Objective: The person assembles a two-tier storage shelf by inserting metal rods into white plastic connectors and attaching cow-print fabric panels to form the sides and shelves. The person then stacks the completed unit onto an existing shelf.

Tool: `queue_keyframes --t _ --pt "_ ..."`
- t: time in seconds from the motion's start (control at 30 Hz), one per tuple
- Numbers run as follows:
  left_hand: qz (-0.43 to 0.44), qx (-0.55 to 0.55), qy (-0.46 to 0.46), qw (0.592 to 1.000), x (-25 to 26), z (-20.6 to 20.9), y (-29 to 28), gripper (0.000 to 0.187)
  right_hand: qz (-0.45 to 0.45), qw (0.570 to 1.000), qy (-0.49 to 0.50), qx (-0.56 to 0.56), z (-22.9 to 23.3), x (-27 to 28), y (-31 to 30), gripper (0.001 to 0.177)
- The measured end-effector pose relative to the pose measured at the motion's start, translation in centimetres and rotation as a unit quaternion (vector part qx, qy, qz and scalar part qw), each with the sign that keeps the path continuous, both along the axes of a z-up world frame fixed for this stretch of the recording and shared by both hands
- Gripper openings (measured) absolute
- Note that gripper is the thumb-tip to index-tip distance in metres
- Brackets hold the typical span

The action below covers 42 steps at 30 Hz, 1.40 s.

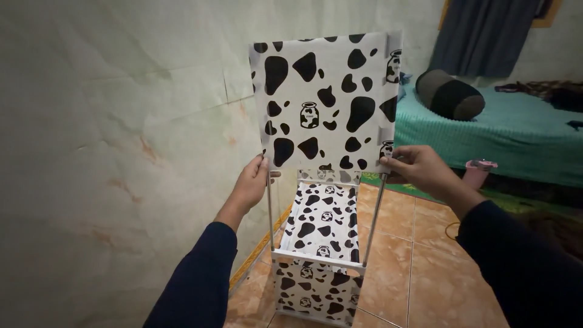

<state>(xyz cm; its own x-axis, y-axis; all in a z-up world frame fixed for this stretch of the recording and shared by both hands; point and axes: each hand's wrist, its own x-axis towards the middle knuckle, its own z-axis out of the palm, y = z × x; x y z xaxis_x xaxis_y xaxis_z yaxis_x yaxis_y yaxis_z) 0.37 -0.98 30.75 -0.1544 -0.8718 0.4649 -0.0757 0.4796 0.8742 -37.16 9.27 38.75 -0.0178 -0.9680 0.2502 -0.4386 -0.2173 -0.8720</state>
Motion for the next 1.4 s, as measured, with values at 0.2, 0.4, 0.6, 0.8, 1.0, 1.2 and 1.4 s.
queue_keyframes --t 0.2,0.4,0.6,0.8,1.0,1.2,1.4 --pt "0.005 -0.011 0.005 1.000 -0.2 -0.4 0.2 0.039 -0.028 0.999 -0.024 0.017 0.3 0.9 0.3 0.031" --pt "0.002 -0.026 0.016 1.000 -0.3 -0.7 0.3 0.038 -0.031 0.999 -0.016 0.013 0.4 1.0 0.1 0.031" --pt "0.010 -0.021 0.002 1.000 -0.4 -0.5 0.9 0.040 -0.026 1.000 -0.004 0.007 -0.1 1.0 -0.3 0.031" --pt "0.006 -0.006 0.008 1.000 -0.3 -0.3 1.2 0.039 -0.025 0.999 -0.004 0.026 -0.2 1.0 -0.2 0.034" --pt "0.012 -0.023 0.004 1.000 -0.6 -0.6 1.0 0.037 -0.017 0.999 -0.033 0.022 0.4 1.1 0.2 0.035" --pt "0.010 -0.019 0.014 1.000 -0.7 -0.5 1.2 0.036 -0.042 0.999 0.003 0.021 0.7 1.4 0.3 0.036" --pt "0.019 -0.016 0.009 1.000 -0.7 -0.1 1.9 0.038 -0.042 0.998 -0.030 0.027 0.3 1.9 0.3 0.035"
